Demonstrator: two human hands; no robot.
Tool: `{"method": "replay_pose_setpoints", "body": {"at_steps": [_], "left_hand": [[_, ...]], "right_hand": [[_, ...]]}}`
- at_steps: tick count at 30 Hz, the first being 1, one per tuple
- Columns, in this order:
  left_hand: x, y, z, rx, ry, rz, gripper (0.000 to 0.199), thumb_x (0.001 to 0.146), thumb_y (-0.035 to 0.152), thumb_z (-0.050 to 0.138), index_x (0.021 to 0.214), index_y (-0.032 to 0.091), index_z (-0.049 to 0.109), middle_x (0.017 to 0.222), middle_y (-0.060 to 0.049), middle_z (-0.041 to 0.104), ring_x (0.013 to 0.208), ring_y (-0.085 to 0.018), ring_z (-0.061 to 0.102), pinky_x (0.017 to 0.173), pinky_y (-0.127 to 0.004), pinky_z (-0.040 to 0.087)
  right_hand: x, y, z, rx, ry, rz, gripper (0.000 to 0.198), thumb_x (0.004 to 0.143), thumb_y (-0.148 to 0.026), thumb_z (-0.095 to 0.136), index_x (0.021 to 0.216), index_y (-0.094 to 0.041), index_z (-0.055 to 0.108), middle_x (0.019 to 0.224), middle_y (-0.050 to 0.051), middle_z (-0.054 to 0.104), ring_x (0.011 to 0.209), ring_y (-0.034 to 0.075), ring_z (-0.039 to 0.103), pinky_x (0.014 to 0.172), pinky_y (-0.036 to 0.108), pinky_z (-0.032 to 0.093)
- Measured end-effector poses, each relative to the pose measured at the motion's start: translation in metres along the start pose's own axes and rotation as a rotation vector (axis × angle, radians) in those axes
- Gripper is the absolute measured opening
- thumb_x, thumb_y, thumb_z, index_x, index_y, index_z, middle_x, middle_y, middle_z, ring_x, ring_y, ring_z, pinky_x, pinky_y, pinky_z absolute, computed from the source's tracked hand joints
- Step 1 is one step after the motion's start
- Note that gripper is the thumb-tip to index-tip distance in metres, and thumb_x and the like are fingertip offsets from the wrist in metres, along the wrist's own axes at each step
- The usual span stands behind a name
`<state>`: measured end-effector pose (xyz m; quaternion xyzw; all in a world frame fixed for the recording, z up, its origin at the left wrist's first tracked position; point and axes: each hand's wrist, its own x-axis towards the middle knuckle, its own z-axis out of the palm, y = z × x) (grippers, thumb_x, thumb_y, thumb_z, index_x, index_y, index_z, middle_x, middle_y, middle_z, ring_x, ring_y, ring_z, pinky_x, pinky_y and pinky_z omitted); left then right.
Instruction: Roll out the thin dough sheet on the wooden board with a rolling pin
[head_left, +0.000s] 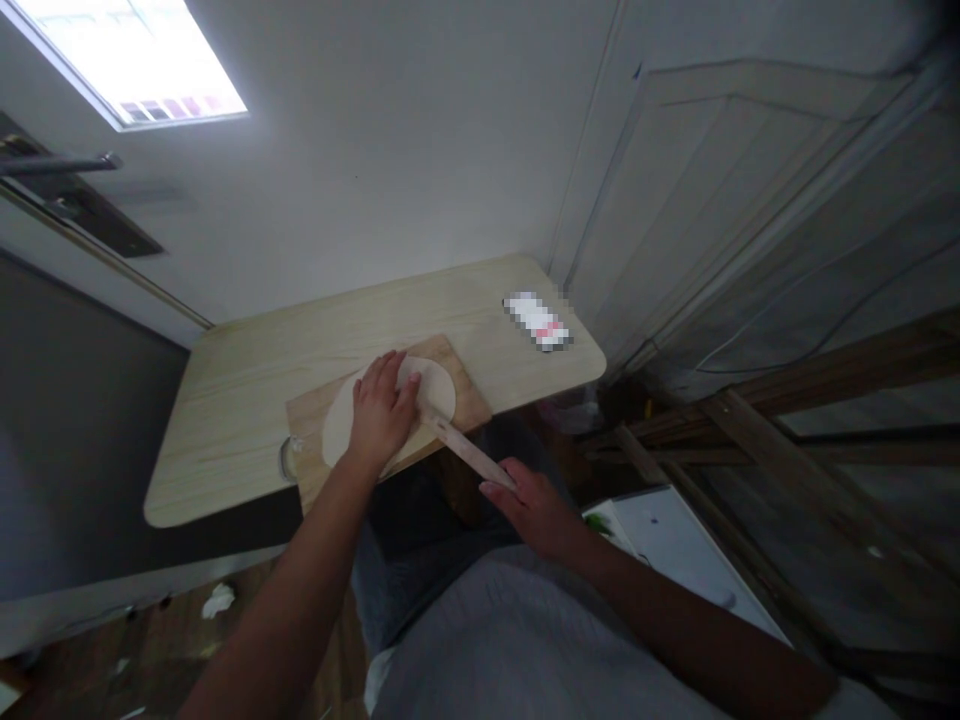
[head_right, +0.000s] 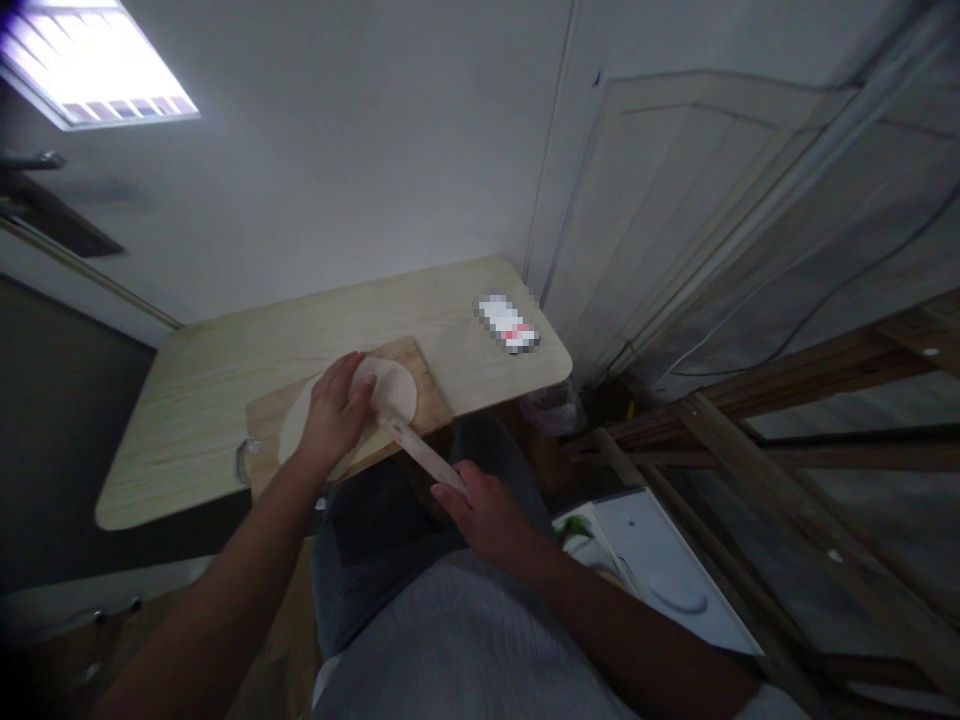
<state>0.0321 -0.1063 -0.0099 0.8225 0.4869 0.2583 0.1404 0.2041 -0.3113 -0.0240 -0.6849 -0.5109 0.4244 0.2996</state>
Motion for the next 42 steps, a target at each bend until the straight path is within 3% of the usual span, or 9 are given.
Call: {"method": "replay_pose_setpoints", "body": {"at_steps": [3, 7, 12, 19, 30, 36, 42], "left_hand": [[0.026, 0.000, 0.014, 0.031, 0.032, -0.007, 0.054, 0.101, 0.051, 0.032, 0.141, 0.020, 0.052, 0.148, -0.014, 0.053, 0.141, -0.029, 0.044, 0.117, -0.054, 0.033], [0.048, 0.007, 0.030, 0.086, -0.049, 0.026, 0.053, 0.102, 0.050, 0.031, 0.141, 0.022, 0.051, 0.150, -0.013, 0.051, 0.141, -0.031, 0.043, 0.116, -0.060, 0.030], [0.056, 0.019, 0.038, 0.137, -0.078, 0.111, 0.050, 0.102, 0.050, 0.029, 0.140, 0.027, 0.053, 0.149, -0.010, 0.052, 0.141, -0.030, 0.042, 0.118, -0.064, 0.023], [0.067, 0.034, 0.043, 0.138, -0.105, 0.079, 0.048, 0.102, 0.049, 0.032, 0.133, 0.025, 0.058, 0.144, -0.010, 0.057, 0.137, -0.031, 0.044, 0.117, -0.065, 0.024], [0.079, 0.048, 0.059, 0.167, -0.126, 0.146, 0.048, 0.102, 0.050, 0.033, 0.126, 0.022, 0.063, 0.136, -0.014, 0.061, 0.134, -0.034, 0.045, 0.116, -0.067, 0.019], [0.082, 0.048, 0.056, 0.099, -0.046, 0.095, 0.048, 0.102, 0.050, 0.033, 0.112, 0.020, 0.069, 0.123, -0.013, 0.068, 0.123, -0.030, 0.054, 0.114, -0.056, 0.029], [0.064, 0.026, 0.037, 0.031, 0.006, 0.100, 0.042, 0.102, 0.048, 0.036, 0.112, 0.024, 0.069, 0.121, -0.008, 0.070, 0.122, -0.027, 0.055, 0.113, -0.049, 0.031]], "right_hand": [[0.000, 0.000, 0.001, -0.024, 0.003, 0.011, 0.027, 0.097, -0.045, 0.052, 0.096, -0.019, 0.058, 0.069, -0.002, 0.057, 0.063, 0.014, 0.053, 0.058, 0.025, 0.032], [-0.001, 0.001, 0.003, -0.056, -0.002, 0.024, 0.027, 0.095, -0.047, 0.055, 0.093, -0.020, 0.057, 0.070, -0.001, 0.057, 0.062, 0.014, 0.053, 0.056, 0.025, 0.030], [0.001, 0.002, 0.004, -0.061, 0.008, 0.048, 0.026, 0.093, -0.046, 0.059, 0.093, -0.020, 0.057, 0.070, -0.001, 0.058, 0.062, 0.014, 0.054, 0.056, 0.025, 0.030], [0.006, 0.005, -0.002, -0.045, -0.003, 0.098, 0.027, 0.090, -0.048, 0.062, 0.098, -0.021, 0.059, 0.073, 0.000, 0.062, 0.063, 0.015, 0.056, 0.057, 0.025, 0.033], [0.007, 0.012, -0.009, -0.089, 0.019, 0.138, 0.035, 0.088, -0.049, 0.063, 0.074, -0.022, 0.047, 0.060, -0.004, 0.047, 0.057, 0.012, 0.046, 0.054, 0.026, 0.026], [0.006, 0.005, -0.009, -0.103, 0.013, 0.136, 0.034, 0.090, -0.048, 0.062, 0.074, -0.021, 0.048, 0.063, -0.003, 0.050, 0.058, 0.012, 0.046, 0.055, 0.026, 0.028], [0.003, 0.004, -0.003, -0.118, -0.003, 0.088, 0.033, 0.090, -0.045, 0.062, 0.074, -0.022, 0.044, 0.060, -0.005, 0.048, 0.055, 0.011, 0.045, 0.053, 0.026, 0.025]]}}
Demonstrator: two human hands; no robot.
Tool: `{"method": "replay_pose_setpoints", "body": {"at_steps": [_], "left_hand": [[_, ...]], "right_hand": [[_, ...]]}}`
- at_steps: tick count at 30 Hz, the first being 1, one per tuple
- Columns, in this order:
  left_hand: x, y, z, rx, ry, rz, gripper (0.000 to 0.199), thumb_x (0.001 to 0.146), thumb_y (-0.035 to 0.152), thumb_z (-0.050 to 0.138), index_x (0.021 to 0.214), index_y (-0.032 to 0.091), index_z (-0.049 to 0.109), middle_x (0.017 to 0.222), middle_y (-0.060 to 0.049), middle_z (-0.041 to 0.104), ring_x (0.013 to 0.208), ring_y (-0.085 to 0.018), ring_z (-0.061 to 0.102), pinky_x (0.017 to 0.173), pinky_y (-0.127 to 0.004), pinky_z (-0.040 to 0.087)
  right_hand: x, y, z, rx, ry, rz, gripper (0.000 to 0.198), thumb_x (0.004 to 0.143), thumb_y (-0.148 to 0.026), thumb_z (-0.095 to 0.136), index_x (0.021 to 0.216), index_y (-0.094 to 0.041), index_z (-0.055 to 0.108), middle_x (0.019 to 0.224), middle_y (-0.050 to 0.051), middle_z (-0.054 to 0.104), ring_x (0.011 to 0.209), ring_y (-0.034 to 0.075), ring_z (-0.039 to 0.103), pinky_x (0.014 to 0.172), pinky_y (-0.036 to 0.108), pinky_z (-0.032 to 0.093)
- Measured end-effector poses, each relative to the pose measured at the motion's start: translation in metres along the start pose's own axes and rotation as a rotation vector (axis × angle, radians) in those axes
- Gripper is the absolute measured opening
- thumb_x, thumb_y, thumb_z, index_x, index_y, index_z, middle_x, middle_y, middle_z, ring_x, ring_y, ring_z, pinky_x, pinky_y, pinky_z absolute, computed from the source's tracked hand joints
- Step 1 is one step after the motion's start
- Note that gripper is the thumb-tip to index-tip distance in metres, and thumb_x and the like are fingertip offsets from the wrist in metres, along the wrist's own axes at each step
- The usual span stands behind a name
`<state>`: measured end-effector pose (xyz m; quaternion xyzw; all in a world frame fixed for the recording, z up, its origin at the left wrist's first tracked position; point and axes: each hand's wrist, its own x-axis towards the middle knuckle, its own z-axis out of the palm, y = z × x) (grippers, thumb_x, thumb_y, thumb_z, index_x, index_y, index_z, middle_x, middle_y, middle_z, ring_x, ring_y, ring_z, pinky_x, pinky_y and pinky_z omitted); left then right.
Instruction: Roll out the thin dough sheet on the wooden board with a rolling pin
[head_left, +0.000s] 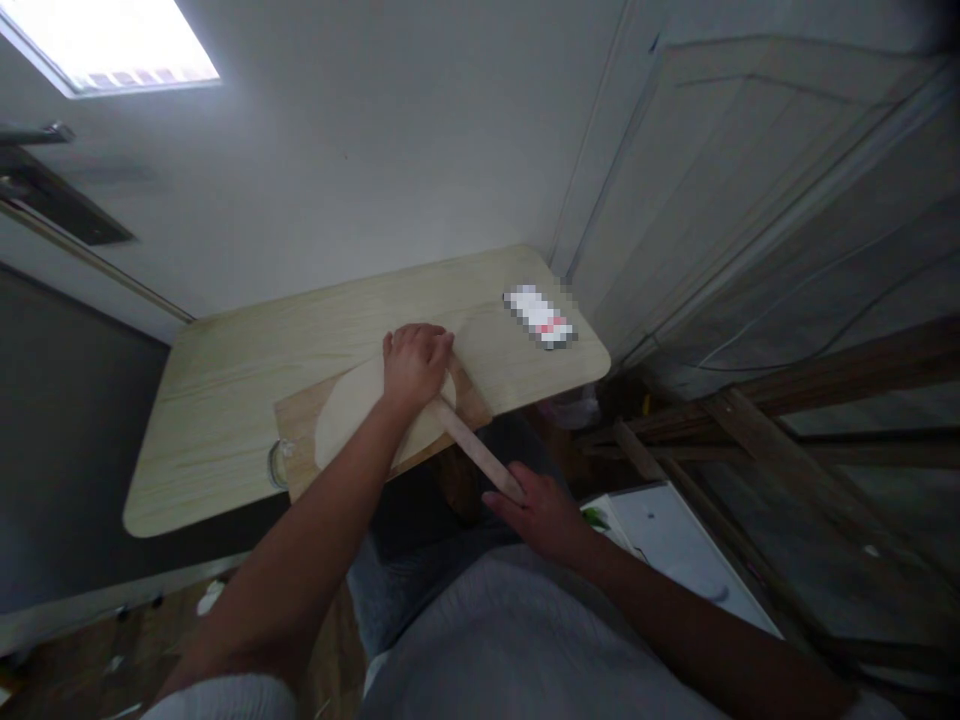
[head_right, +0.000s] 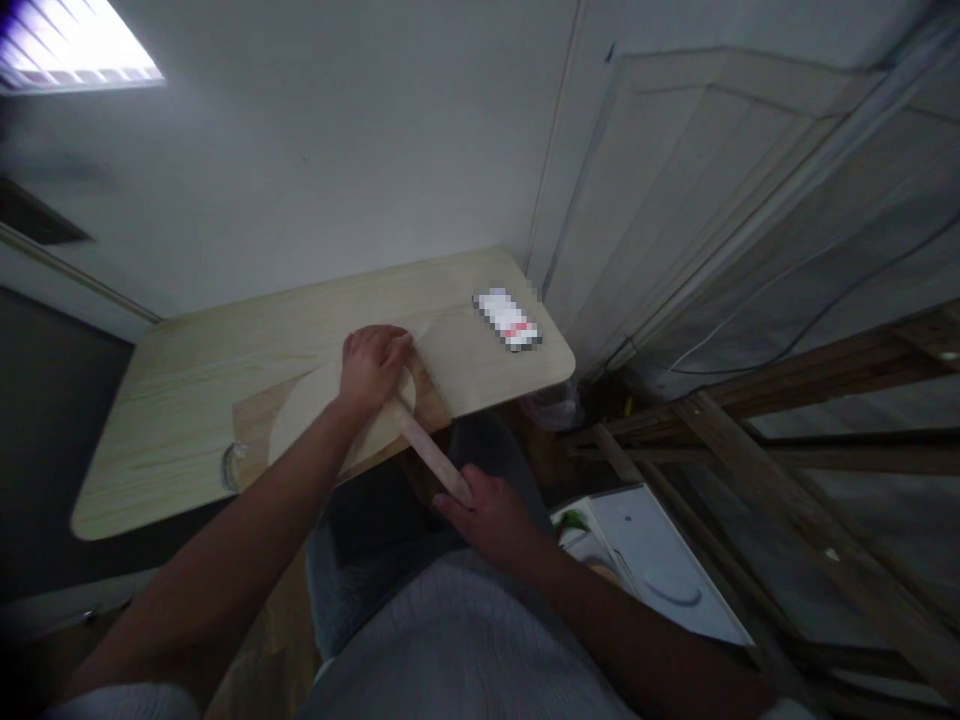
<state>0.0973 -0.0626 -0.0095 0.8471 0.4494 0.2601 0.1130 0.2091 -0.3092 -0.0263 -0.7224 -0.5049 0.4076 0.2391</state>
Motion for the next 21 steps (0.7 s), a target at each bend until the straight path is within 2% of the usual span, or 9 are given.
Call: {"method": "replay_pose_setpoints", "body": {"at_steps": [6, 14, 18, 21], "left_hand": [[-0.013, -0.014, -0.007, 0.035, -0.026, 0.058, 0.044, 0.102, 0.051, 0.035, 0.125, 0.026, 0.063, 0.133, -0.007, 0.064, 0.130, -0.027, 0.049, 0.115, -0.049, 0.028], [-0.013, -0.013, -0.010, -0.064, 0.001, 0.079, 0.043, 0.101, 0.051, 0.037, 0.117, 0.024, 0.067, 0.127, -0.006, 0.067, 0.126, -0.024, 0.053, 0.115, -0.045, 0.030], [-0.016, -0.013, -0.010, 0.004, -0.080, 0.106, 0.045, 0.102, 0.050, 0.034, 0.125, 0.027, 0.064, 0.135, -0.006, 0.063, 0.132, -0.026, 0.048, 0.119, -0.052, 0.022], [-0.013, -0.010, -0.007, 0.059, -0.148, 0.107, 0.048, 0.103, 0.049, 0.029, 0.134, 0.028, 0.059, 0.144, -0.006, 0.057, 0.138, -0.028, 0.041, 0.120, -0.057, 0.016]], "right_hand": [[0.000, 0.002, 0.002, 0.007, 0.002, 0.007, 0.033, 0.089, -0.043, 0.063, 0.074, -0.022, 0.042, 0.062, -0.004, 0.049, 0.057, 0.012, 0.047, 0.054, 0.026, 0.027], [0.000, 0.004, 0.001, 0.137, -0.040, 0.027, 0.037, 0.091, -0.049, 0.061, 0.073, -0.021, 0.045, 0.062, -0.004, 0.047, 0.059, 0.012, 0.046, 0.055, 0.025, 0.029], [0.000, 0.006, 0.001, 0.278, -0.100, 0.044, 0.035, 0.090, -0.047, 0.062, 0.073, -0.021, 0.047, 0.063, -0.005, 0.045, 0.059, 0.011, 0.042, 0.054, 0.025, 0.029], [0.002, 0.008, 0.000, 0.286, -0.104, 0.056, 0.032, 0.089, -0.045, 0.064, 0.075, -0.021, 0.047, 0.063, -0.006, 0.044, 0.059, 0.011, 0.042, 0.054, 0.024, 0.029]]}}
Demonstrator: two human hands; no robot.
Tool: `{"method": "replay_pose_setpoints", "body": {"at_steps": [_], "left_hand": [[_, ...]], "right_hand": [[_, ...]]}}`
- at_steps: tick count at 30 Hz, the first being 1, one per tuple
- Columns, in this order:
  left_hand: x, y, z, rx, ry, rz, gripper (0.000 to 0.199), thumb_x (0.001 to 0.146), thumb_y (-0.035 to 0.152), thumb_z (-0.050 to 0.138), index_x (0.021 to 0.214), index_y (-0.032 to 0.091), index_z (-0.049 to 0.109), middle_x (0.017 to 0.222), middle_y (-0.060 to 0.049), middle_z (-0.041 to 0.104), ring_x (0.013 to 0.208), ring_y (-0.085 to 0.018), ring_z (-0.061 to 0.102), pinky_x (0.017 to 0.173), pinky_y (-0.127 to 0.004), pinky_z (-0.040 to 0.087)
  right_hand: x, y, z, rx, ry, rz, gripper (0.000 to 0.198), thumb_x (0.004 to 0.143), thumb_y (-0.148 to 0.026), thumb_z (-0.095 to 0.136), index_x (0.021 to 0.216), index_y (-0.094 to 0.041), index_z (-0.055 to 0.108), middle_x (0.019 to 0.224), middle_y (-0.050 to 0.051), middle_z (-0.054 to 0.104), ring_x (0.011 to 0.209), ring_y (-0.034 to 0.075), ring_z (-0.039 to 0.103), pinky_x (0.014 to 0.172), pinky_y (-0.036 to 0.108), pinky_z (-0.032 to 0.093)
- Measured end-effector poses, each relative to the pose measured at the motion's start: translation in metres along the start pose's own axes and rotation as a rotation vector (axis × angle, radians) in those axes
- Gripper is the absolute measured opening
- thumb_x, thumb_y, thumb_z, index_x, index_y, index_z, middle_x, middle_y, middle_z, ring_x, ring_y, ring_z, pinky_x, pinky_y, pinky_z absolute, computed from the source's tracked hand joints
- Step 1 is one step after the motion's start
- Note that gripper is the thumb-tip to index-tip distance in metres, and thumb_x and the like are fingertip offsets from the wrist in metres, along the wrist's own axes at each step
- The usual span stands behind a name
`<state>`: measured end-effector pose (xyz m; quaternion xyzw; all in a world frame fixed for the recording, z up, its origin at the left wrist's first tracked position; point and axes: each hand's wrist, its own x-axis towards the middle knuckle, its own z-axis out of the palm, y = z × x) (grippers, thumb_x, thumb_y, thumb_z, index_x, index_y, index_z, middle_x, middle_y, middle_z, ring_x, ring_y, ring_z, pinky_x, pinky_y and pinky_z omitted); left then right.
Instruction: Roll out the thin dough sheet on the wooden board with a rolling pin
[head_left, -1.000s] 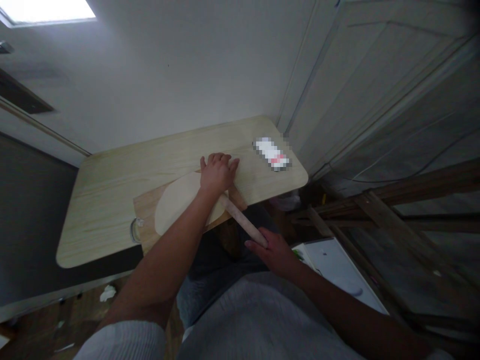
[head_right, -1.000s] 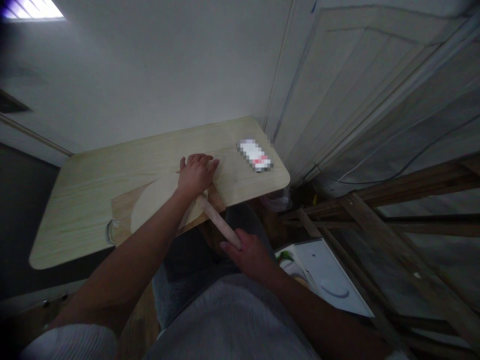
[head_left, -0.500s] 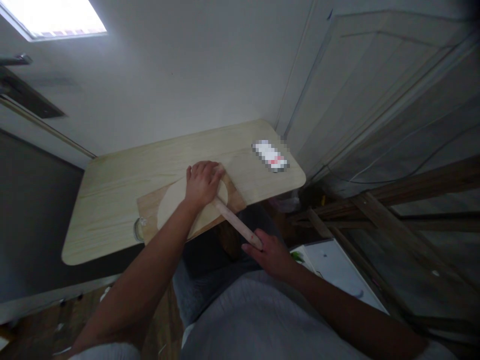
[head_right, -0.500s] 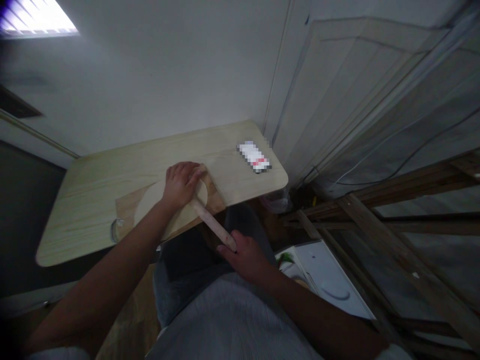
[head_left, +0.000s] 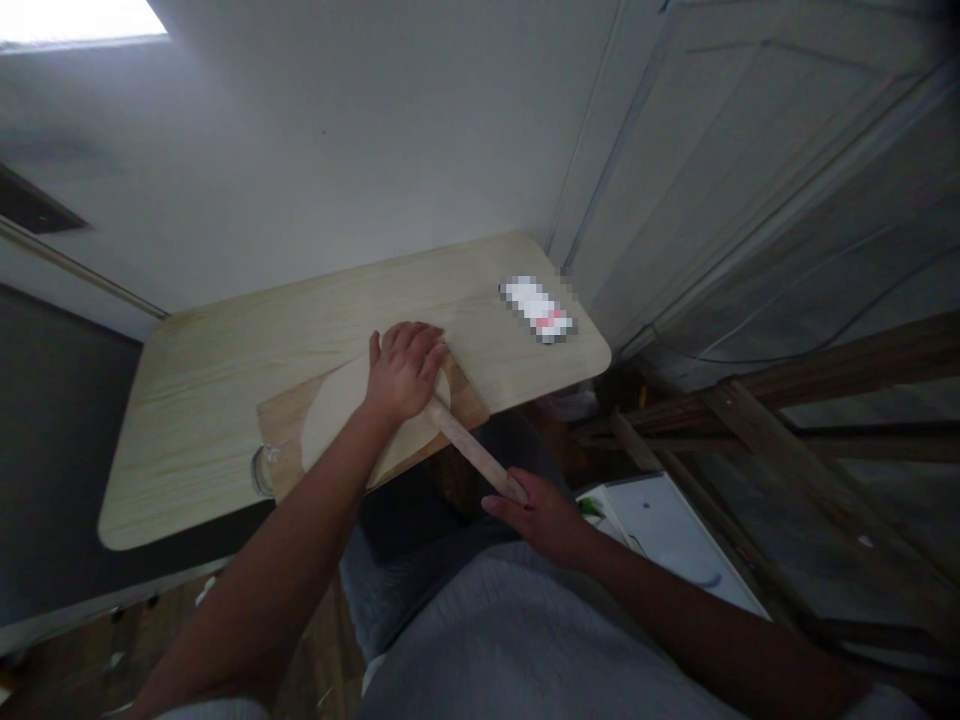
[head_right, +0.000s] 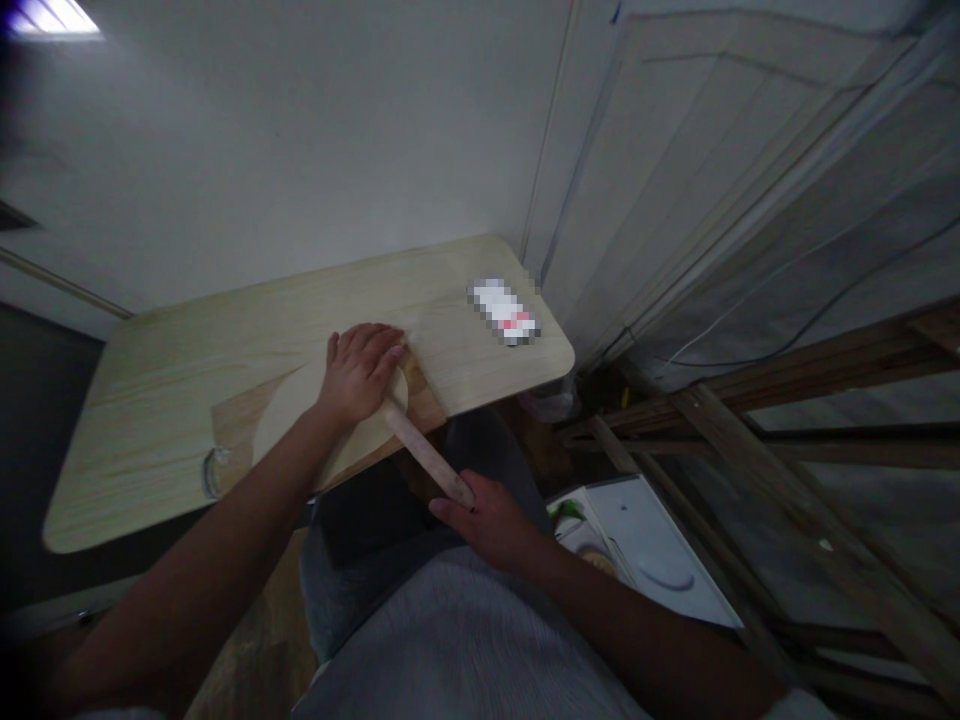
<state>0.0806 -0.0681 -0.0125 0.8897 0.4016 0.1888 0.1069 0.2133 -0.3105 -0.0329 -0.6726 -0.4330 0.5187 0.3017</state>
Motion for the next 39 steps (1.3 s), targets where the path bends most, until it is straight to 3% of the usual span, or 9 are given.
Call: {"method": "replay_pose_setpoints", "body": {"at_steps": [7, 39], "left_hand": [[0.017, 0.012, 0.007, 0.029, -0.032, -0.014, 0.048, 0.103, 0.049, 0.027, 0.139, 0.031, 0.054, 0.144, -0.006, 0.055, 0.139, -0.027, 0.040, 0.120, -0.058, 0.016], [0.056, 0.036, 0.026, 0.169, -0.116, 0.010, 0.041, 0.102, 0.045, 0.034, 0.120, 0.025, 0.064, 0.134, -0.012, 0.059, 0.131, -0.032, 0.045, 0.113, -0.065, 0.027]], "right_hand": [[0.004, 0.000, -0.006, -0.084, 0.076, 0.017, 0.034, 0.085, -0.045, 0.067, 0.074, -0.022, 0.045, 0.061, -0.006, 0.044, 0.057, 0.011, 0.043, 0.053, 0.025, 0.029], [0.010, 0.004, -0.022, -0.024, 0.126, 0.027, 0.034, 0.084, -0.050, 0.067, 0.077, -0.021, 0.050, 0.066, -0.006, 0.043, 0.062, 0.012, 0.042, 0.056, 0.025, 0.031]]}}
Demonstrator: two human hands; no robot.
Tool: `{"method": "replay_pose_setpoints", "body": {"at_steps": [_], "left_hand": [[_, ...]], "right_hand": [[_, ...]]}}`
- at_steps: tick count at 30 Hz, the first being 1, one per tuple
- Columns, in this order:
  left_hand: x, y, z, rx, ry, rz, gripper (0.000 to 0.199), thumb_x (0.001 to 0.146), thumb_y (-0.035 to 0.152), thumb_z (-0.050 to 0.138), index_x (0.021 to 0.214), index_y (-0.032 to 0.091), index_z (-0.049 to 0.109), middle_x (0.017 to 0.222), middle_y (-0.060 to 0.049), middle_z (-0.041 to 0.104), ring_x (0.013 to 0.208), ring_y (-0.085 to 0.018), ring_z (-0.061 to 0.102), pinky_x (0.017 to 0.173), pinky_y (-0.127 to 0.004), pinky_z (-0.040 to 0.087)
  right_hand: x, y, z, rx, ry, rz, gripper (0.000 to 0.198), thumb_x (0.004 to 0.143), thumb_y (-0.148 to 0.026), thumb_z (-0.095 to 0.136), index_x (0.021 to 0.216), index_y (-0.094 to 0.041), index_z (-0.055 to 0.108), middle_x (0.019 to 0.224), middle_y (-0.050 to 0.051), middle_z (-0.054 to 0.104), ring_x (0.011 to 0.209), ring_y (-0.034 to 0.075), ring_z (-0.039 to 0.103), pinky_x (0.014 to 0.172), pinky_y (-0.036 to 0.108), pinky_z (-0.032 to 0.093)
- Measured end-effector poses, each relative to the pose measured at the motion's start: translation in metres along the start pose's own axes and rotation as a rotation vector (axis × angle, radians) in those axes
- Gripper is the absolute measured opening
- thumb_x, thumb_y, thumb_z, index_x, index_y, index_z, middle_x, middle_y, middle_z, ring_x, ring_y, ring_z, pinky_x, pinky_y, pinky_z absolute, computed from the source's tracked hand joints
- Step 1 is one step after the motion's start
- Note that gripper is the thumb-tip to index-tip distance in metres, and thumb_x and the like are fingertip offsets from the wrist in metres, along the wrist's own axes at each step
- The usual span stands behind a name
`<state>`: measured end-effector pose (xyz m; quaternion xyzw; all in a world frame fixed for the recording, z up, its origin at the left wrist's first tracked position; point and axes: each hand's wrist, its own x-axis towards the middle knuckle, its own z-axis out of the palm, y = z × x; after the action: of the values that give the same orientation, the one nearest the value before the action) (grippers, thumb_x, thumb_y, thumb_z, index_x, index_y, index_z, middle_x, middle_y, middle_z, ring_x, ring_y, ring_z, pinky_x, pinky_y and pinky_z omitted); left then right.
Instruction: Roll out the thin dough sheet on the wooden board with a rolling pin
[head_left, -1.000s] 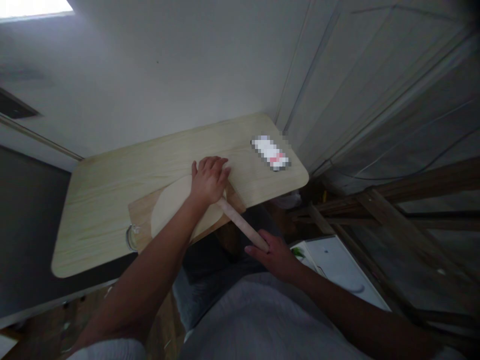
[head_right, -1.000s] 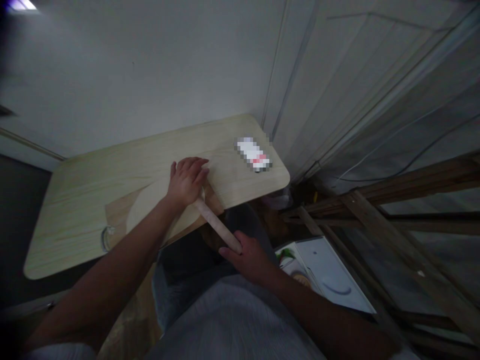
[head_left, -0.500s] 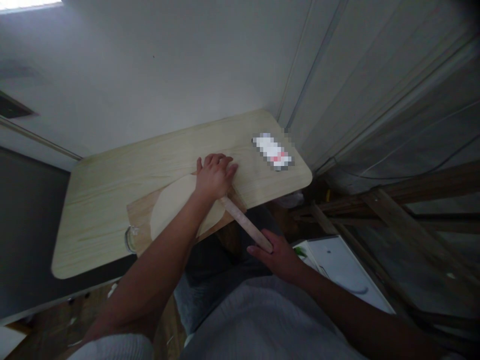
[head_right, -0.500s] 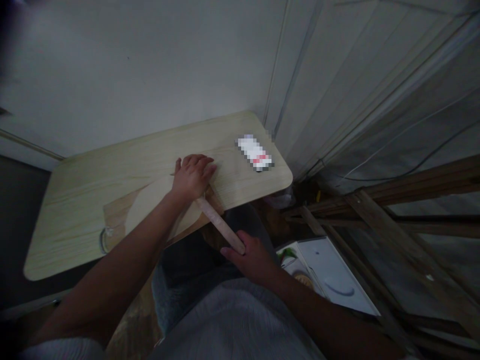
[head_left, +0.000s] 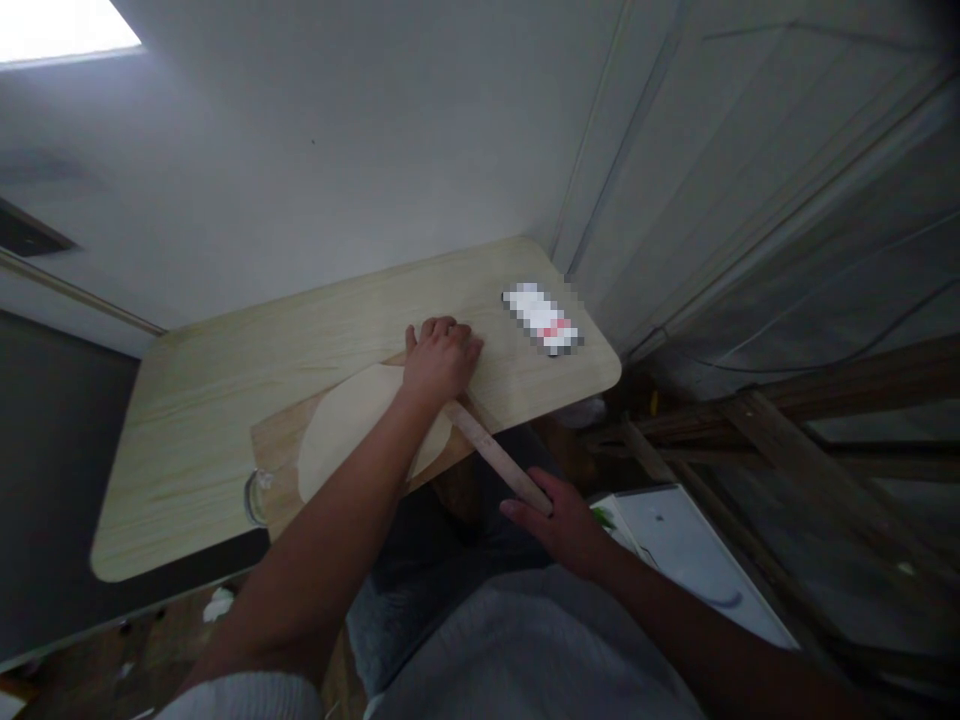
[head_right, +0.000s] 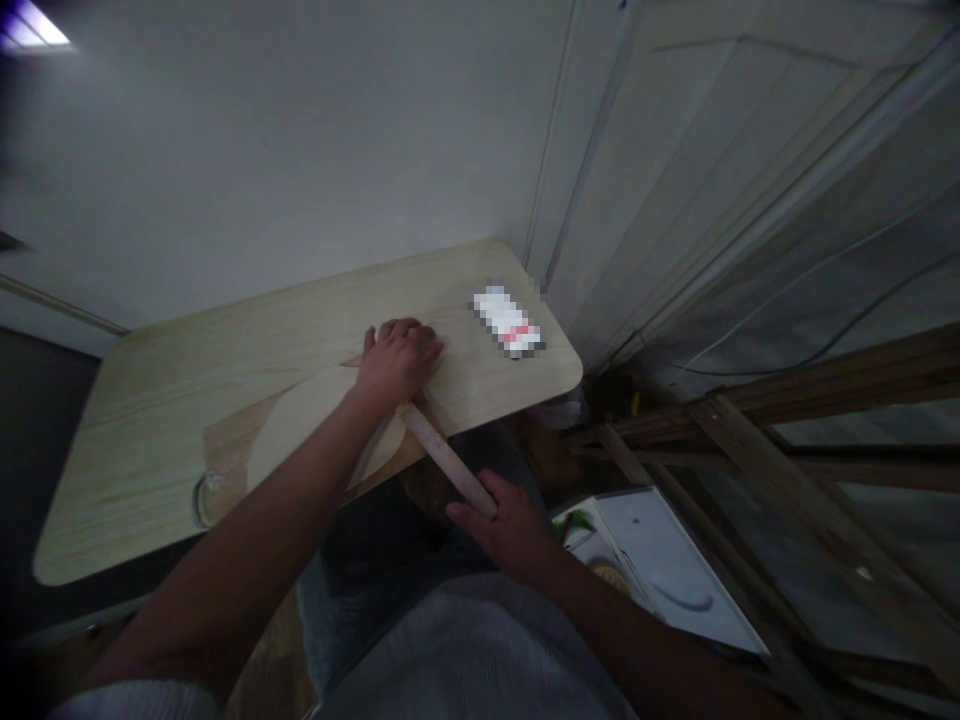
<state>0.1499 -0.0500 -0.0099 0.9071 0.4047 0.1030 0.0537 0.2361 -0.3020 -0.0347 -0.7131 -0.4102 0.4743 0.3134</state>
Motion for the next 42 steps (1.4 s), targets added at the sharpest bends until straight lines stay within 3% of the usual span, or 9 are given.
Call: {"method": "replay_pose_setpoints", "body": {"at_steps": [7, 16, 22, 29, 35, 42], "left_hand": [[0.011, 0.006, 0.007, 0.012, 0.047, -0.030, 0.043, 0.101, 0.044, 0.033, 0.120, 0.022, 0.065, 0.135, -0.013, 0.060, 0.129, -0.032, 0.046, 0.112, -0.060, 0.030], [0.003, 0.005, 0.001, -0.019, 0.082, -0.056, 0.042, 0.100, 0.044, 0.037, 0.119, 0.020, 0.066, 0.132, -0.014, 0.062, 0.125, -0.031, 0.051, 0.110, -0.055, 0.033], [-0.021, -0.007, -0.005, -0.075, 0.112, -0.104, 0.041, 0.101, 0.045, 0.037, 0.124, 0.025, 0.065, 0.138, -0.009, 0.060, 0.132, -0.031, 0.047, 0.115, -0.059, 0.028], [-0.069, -0.020, -0.019, -0.041, 0.082, -0.159, 0.046, 0.103, 0.044, 0.030, 0.136, 0.028, 0.057, 0.148, -0.009, 0.053, 0.140, -0.032, 0.041, 0.116, -0.067, 0.023], [-0.105, -0.022, -0.023, 0.009, 0.064, -0.191, 0.048, 0.103, 0.044, 0.028, 0.142, 0.028, 0.052, 0.153, -0.008, 0.049, 0.144, -0.032, 0.036, 0.118, -0.064, 0.022], [-0.114, -0.009, -0.022, -0.053, 0.040, -0.198, 0.050, 0.103, 0.042, 0.028, 0.145, 0.026, 0.048, 0.158, -0.009, 0.043, 0.147, -0.032, 0.033, 0.118, -0.064, 0.024]], "right_hand": [[0.002, -0.001, -0.008, 0.032, 0.039, 0.016, 0.032, 0.084, -0.050, 0.065, 0.080, -0.021, 0.054, 0.064, -0.006, 0.044, 0.061, 0.012, 0.043, 0.056, 0.025, 0.033], [0.004, -0.010, -0.014, 0.021, 0.064, 0.007, 0.029, 0.083, -0.045, 0.067, 0.099, -0.020, 0.064, 0.075, -0.001, 0.061, 0.068, 0.016, 0.056, 0.061, 0.027, 0.039], [0.004, -0.011, -0.014, 0.022, 0.058, 0.010, 0.036, 0.082, -0.044, 0.070, 0.107, -0.020, 0.065, 0.088, 0.004, 0.071, 0.082, 0.020, 0.064, 0.070, 0.029, 0.045], [0.007, -0.010, -0.012, -0.009, 0.076, -0.049, 0.032, 0.082, -0.040, 0.071, 0.107, -0.020, 0.065, 0.088, 0.004, 0.071, 0.081, 0.019, 0.065, 0.072, 0.029, 0.046], [0.020, -0.013, -0.029, -0.042, 0.143, -0.108, 0.031, 0.078, -0.039, 0.074, 0.102, -0.021, 0.065, 0.089, 0.003, 0.070, 0.081, 0.019, 0.064, 0.073, 0.029, 0.046], [0.036, -0.017, -0.053, -0.127, 0.182, -0.103, 0.027, 0.078, -0.041, 0.074, 0.093, -0.021, 0.064, 0.079, -0.001, 0.066, 0.074, 0.017, 0.060, 0.068, 0.028, 0.044]]}}
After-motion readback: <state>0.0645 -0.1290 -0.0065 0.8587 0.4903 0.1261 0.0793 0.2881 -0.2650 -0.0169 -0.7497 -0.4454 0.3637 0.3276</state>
